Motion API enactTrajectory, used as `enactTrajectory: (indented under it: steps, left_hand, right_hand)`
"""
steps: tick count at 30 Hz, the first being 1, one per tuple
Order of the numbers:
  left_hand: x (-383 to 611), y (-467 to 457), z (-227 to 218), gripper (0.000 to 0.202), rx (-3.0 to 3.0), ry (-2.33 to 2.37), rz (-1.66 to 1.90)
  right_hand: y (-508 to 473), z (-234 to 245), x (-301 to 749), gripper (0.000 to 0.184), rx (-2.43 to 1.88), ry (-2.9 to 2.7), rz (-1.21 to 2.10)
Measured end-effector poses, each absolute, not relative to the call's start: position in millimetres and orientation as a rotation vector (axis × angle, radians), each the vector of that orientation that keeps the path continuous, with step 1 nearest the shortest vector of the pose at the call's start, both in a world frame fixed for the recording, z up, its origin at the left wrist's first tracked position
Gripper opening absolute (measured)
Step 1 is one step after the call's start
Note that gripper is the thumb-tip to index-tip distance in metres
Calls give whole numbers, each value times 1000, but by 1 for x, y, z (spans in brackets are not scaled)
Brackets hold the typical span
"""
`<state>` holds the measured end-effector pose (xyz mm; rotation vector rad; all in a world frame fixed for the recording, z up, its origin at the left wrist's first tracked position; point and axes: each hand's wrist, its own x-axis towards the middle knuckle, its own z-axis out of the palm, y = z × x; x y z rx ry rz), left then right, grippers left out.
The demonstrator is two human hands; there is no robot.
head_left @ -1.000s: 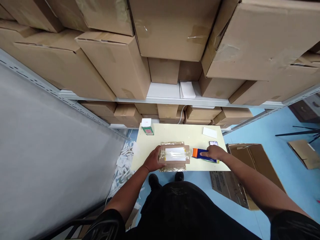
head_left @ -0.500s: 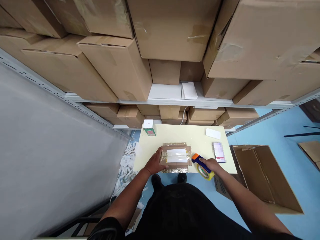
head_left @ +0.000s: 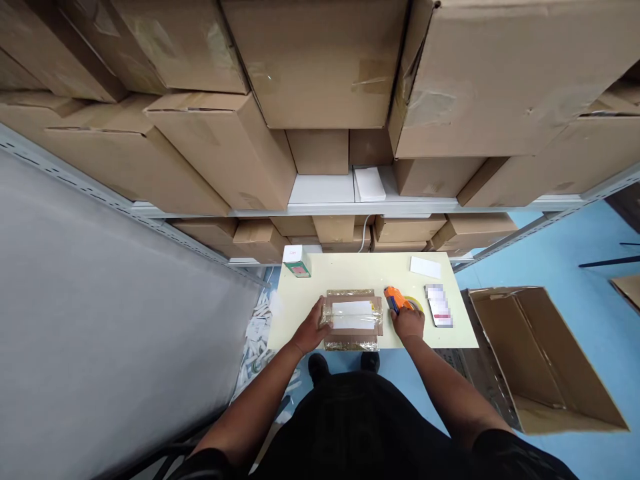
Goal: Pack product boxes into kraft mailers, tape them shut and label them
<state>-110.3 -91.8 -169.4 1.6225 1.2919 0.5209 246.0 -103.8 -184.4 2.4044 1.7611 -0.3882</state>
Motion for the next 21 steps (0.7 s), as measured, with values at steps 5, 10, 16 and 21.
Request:
enactTrajectory:
  steps: [5,10,16,21]
  left_hand:
    - [-103,-98,-163,98,1454,1425,552]
    - [-94,-105,-143,60,1488,1322,614]
    - [-98,-115,-110,60,1514,1395,782]
    - [-100,-113,-127,53,1325,1308,914]
  right_hand:
    - [-123,-170,245,52,2679,1976,-648]
    - [-131,-132,215,63,2557,1998,-1562]
    - [-125,-87,200,61,2764,2138,-1346]
    - [-126,-107,203,64,2695,2037,-1651]
